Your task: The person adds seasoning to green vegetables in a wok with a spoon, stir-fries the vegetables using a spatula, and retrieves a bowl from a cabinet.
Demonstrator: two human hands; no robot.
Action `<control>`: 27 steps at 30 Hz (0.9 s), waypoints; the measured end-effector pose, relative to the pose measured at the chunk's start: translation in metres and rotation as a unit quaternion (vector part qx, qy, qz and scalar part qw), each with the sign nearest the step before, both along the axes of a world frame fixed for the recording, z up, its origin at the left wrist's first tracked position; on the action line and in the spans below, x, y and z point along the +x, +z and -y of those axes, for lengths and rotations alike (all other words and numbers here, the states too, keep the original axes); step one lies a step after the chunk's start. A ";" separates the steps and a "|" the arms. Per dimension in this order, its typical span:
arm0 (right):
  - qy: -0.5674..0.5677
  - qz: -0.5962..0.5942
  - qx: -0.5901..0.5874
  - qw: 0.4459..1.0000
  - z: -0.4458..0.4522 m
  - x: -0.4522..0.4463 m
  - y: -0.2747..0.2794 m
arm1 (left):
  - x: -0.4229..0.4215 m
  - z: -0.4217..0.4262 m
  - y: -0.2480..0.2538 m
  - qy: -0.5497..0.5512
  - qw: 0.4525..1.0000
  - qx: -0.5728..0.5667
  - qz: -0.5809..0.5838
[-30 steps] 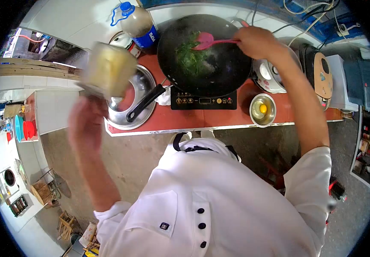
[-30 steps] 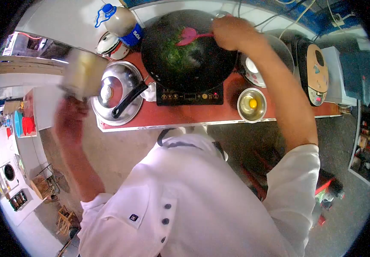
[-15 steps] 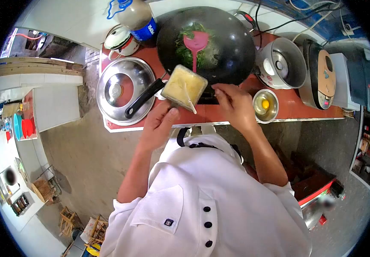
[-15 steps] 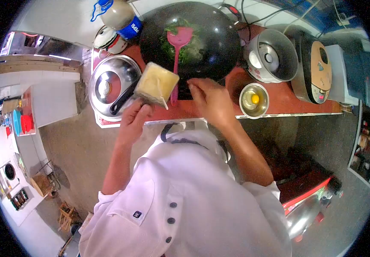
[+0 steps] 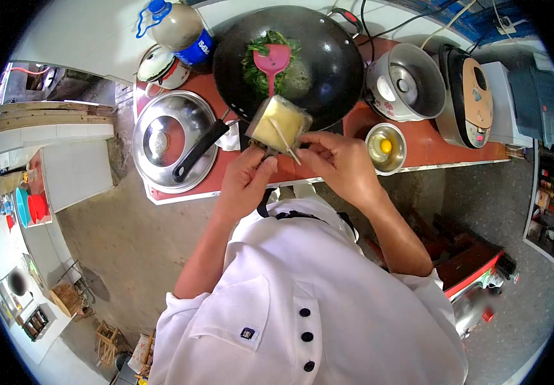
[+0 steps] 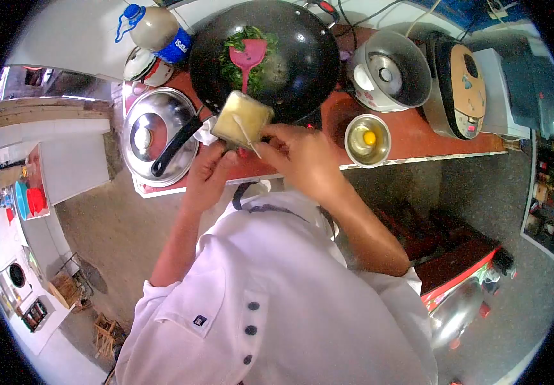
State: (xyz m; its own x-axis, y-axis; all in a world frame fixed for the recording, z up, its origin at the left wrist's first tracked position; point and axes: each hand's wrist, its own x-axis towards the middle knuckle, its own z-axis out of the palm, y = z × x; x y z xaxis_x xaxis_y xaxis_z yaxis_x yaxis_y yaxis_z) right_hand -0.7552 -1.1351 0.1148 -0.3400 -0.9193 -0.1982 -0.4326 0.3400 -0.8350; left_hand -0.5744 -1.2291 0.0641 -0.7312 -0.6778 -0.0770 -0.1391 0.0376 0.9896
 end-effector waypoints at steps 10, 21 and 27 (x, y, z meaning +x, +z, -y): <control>0.020 -0.010 0.011 1.000 -0.002 -0.006 -0.010 | -0.003 -0.011 -0.001 0.006 0.997 -0.070 0.034; -0.020 0.031 0.018 0.999 -0.010 -0.006 -0.005 | -0.018 -0.012 -0.012 0.022 0.998 -0.052 0.019; 0.032 -0.175 -0.092 0.980 -0.002 -0.035 0.003 | -0.018 -0.009 0.001 -0.004 1.000 -0.018 0.015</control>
